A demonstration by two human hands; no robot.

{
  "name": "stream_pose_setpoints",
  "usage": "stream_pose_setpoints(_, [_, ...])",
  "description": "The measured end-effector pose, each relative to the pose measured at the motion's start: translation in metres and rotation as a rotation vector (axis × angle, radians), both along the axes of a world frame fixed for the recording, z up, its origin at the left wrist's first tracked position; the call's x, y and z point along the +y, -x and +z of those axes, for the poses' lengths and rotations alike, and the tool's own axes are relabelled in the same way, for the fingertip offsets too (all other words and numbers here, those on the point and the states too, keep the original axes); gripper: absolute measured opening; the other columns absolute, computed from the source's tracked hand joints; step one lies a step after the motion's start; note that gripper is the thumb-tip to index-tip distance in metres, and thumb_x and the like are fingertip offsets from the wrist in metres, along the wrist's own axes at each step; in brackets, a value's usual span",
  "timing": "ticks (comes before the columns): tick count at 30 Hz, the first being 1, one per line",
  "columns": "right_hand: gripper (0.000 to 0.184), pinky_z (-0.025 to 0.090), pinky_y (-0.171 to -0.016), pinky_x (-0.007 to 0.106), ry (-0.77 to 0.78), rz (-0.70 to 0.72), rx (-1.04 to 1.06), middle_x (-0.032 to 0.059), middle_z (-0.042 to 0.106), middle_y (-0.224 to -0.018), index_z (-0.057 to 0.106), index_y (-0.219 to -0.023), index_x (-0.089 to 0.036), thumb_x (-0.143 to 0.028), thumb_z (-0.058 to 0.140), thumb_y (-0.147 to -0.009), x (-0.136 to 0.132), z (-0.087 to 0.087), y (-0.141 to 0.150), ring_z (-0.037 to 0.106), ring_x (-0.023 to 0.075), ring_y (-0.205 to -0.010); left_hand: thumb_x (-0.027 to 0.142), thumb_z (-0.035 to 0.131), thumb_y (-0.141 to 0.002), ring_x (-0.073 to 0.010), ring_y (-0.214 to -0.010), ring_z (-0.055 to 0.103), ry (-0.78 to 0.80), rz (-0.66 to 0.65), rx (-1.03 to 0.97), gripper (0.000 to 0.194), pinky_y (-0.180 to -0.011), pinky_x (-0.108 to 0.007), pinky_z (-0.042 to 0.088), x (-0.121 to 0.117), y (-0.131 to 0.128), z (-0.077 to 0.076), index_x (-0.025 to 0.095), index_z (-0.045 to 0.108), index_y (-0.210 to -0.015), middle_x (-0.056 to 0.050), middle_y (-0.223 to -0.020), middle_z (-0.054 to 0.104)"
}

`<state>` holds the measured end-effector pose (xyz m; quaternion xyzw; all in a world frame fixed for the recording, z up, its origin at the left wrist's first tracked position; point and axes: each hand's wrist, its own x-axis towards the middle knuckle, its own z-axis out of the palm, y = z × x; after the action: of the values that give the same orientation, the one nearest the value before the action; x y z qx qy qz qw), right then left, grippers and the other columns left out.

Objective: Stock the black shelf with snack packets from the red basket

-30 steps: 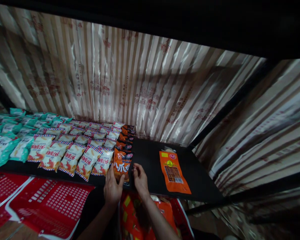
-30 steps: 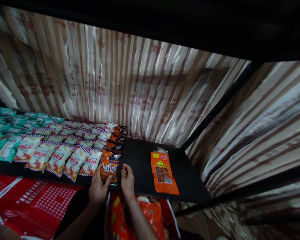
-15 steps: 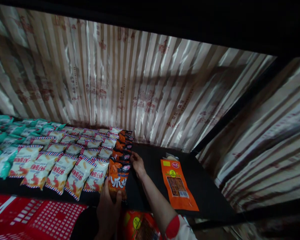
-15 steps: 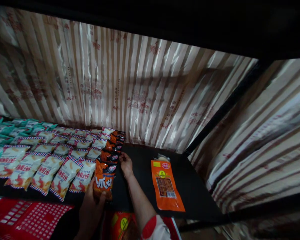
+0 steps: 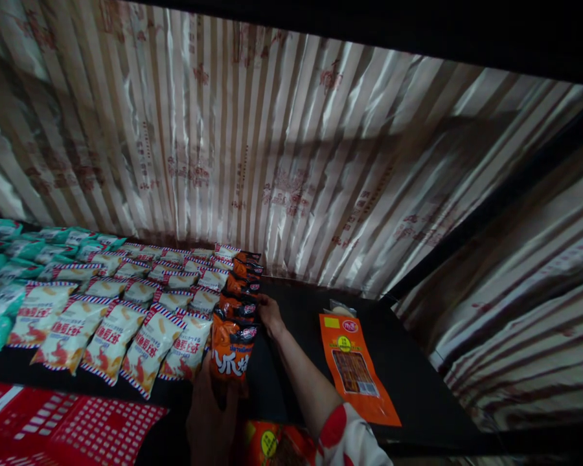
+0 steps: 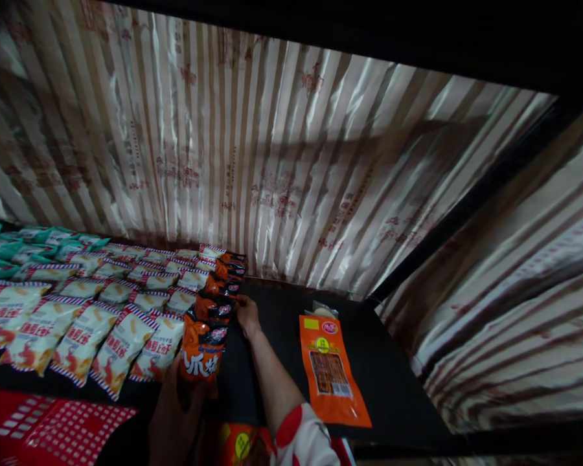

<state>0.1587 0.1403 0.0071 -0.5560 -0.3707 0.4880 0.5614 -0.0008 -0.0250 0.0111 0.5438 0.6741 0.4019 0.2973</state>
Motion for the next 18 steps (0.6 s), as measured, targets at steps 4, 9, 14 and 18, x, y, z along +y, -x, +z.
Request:
stream_pose_setpoints(4, [0.025,0.044,-0.052,0.026,0.024,-0.013,0.016,0.0025,0.066,-0.062,0.064,-0.07,-0.015,-0.029,0.067,-0.049,0.0023,0.0016,-0.0005,0.059,0.0154,-0.055,0.044,0.039,-0.08,-0.0247,-0.124,0.04,-0.008,-0.006,-0.007,0.061,-0.101,-0.04,0.035,-0.0001,0.0,-0.0013,0.014,0.029,-0.132,-0.014,-0.134,0.042])
stream_pose_setpoints(9, [0.018,0.04,-0.048,0.023,0.01,-0.035,0.011,-0.0008,0.062,-0.055,0.06,-0.064,-0.017,-0.026,0.063,-0.049,0.0,0.0056,0.001,0.053,0.0118,-0.048,0.045,0.038,-0.079,-0.026,-0.124,0.039,0.016,0.003,-0.014,0.062,-0.102,-0.042,0.033,0.0009,-0.0009,0.001,0.013,0.029,-0.131,-0.015,-0.134,0.041])
stream_pose_setpoints(14, [0.014,0.037,-0.046,0.022,-0.029,-0.06,-0.003,-0.0049,0.055,-0.052,0.053,-0.061,-0.019,-0.029,0.057,-0.051,-0.0008,0.0062,0.0047,0.046,0.0093,-0.045,0.045,0.037,-0.08,-0.0258,-0.124,0.039,0.047,-0.011,-0.014,0.063,-0.102,-0.042,0.034,0.0024,0.0002,0.0,0.012,0.028,-0.132,-0.015,-0.136,0.04])
stream_pose_setpoints(18, [0.013,0.036,-0.048,0.021,-0.075,-0.105,-0.049,-0.0065,0.051,-0.052,0.049,-0.06,-0.021,-0.031,0.054,-0.053,0.0047,0.0053,0.0055,0.044,0.009,-0.048,0.044,0.039,-0.081,-0.024,-0.125,0.039,0.042,-0.02,-0.017,0.061,-0.102,-0.04,0.035,0.0019,0.0019,-0.002,0.014,0.028,-0.132,-0.013,-0.136,0.04])
